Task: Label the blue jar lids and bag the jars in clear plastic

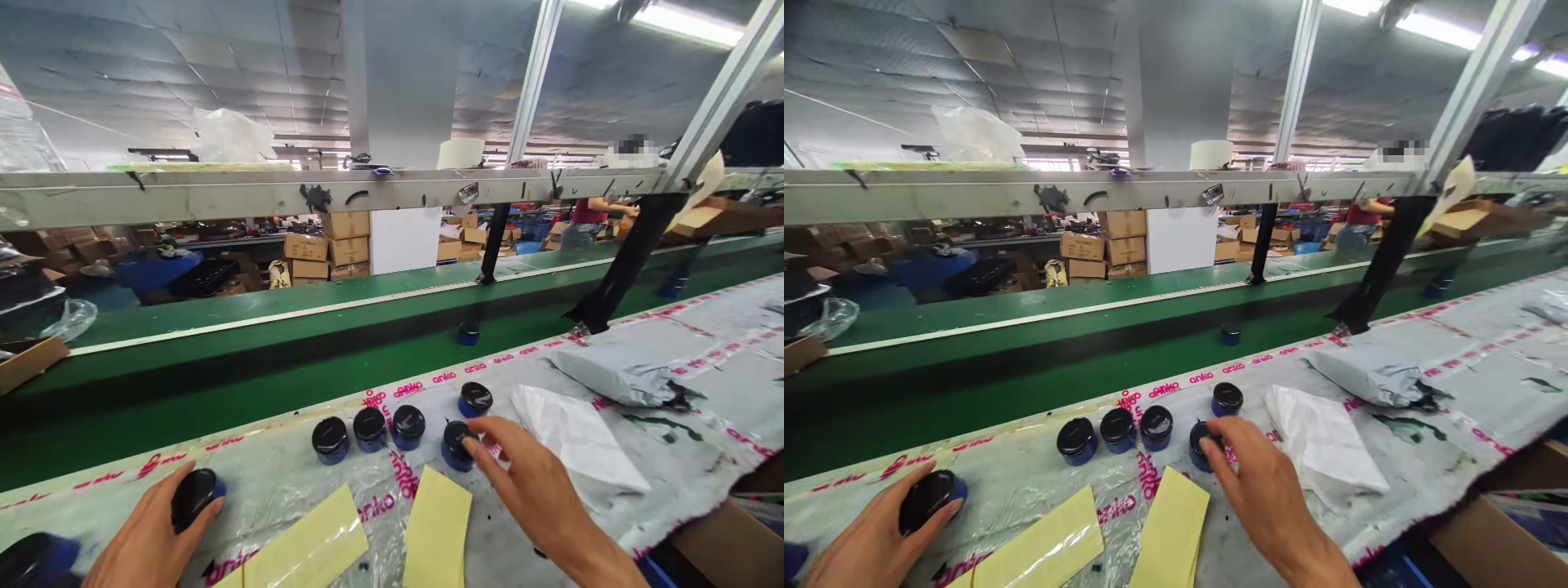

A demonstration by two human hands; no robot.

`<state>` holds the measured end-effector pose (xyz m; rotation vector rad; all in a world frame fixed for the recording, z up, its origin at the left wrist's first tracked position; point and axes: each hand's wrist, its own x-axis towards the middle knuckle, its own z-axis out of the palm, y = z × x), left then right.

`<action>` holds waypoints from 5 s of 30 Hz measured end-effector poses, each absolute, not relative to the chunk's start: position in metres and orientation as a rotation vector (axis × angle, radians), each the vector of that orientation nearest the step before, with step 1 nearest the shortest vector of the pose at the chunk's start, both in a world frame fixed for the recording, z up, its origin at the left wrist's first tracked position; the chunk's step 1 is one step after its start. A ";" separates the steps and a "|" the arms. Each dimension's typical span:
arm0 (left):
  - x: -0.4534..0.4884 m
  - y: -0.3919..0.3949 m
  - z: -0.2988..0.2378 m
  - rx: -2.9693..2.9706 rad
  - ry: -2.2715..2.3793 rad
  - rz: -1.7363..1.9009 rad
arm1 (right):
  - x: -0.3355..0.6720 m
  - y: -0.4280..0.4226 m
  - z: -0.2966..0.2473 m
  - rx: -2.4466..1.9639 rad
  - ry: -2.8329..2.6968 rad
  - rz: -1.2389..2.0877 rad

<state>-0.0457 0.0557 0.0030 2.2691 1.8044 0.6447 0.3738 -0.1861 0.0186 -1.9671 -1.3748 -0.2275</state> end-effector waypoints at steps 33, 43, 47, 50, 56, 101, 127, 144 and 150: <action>0.128 -0.093 0.019 1.429 0.855 0.641 | 0.287 -0.180 0.020 -1.619 -1.194 0.743; 0.115 -0.097 0.025 1.549 0.918 0.735 | 0.275 -0.167 0.036 -1.603 -1.224 0.808; 0.113 -0.097 0.023 1.596 0.936 0.732 | 0.270 -0.165 0.043 -1.581 -1.232 0.810; 0.113 -0.096 0.022 1.582 0.957 0.746 | 0.269 -0.164 0.042 -1.616 -1.203 0.750; 0.114 -0.097 0.019 1.515 0.961 0.752 | 0.267 -0.162 0.041 -1.627 -1.175 0.746; -0.008 -0.020 -0.006 2.315 1.900 1.027 | 0.202 -0.076 0.030 -1.434 -1.007 1.100; -0.008 -0.007 -0.016 1.827 1.646 1.176 | 0.137 -0.008 0.014 -1.328 -0.976 1.389; -0.008 -0.008 -0.014 1.775 1.634 1.149 | 0.130 -0.004 0.008 -1.375 -1.109 1.340; -0.009 -0.009 -0.013 1.789 1.619 1.153 | 0.129 -0.003 0.007 -1.345 -1.115 1.309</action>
